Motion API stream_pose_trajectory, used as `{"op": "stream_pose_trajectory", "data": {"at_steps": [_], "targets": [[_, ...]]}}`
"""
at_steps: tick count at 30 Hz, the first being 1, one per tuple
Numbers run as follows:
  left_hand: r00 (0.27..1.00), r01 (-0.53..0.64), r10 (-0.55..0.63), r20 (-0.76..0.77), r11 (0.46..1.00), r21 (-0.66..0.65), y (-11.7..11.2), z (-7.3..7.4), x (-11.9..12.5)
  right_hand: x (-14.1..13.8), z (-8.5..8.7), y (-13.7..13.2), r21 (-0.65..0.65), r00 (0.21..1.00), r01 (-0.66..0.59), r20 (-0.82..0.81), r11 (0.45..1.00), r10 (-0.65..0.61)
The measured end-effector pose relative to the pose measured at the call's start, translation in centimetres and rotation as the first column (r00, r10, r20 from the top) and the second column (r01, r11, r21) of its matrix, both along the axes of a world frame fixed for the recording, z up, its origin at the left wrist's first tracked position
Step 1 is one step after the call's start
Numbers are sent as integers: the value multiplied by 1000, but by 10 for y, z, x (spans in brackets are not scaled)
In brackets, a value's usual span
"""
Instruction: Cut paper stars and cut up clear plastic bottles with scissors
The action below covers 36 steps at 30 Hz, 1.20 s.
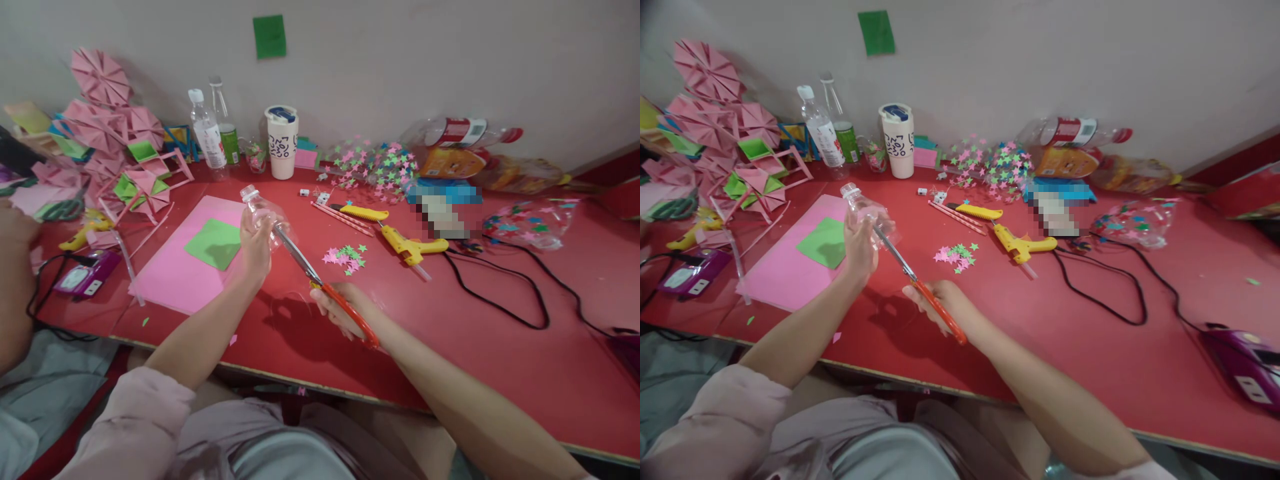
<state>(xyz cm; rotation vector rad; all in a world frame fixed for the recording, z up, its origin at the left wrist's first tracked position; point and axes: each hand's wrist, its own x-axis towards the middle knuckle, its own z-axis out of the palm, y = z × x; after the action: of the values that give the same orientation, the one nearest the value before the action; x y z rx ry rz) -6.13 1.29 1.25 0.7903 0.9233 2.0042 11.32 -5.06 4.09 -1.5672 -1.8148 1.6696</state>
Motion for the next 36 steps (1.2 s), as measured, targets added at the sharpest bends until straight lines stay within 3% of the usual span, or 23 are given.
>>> {"op": "stream_pose_trajectory", "data": {"at_steps": [6,14,23,30,36], "targets": [[998,44,-42,-38,998,36,1,-4,1,3,-4,4,22,995,-86,-46,996,87],[993,104,-101,-66,994,41,1,-11,2,1,3,-1,18,999,-34,-35,999,34],[997,58,-58,-42,998,0,1,-11,2,0,2,-2,2,999,39,-38,999,-39],[985,23,-17,-171,999,30,5,-19,-1,4,4,3,25,996,-64,-63,998,65],[980,15,-7,-197,999,38,5,-22,-1,4,5,2,-6,998,-35,-43,999,35]]}}
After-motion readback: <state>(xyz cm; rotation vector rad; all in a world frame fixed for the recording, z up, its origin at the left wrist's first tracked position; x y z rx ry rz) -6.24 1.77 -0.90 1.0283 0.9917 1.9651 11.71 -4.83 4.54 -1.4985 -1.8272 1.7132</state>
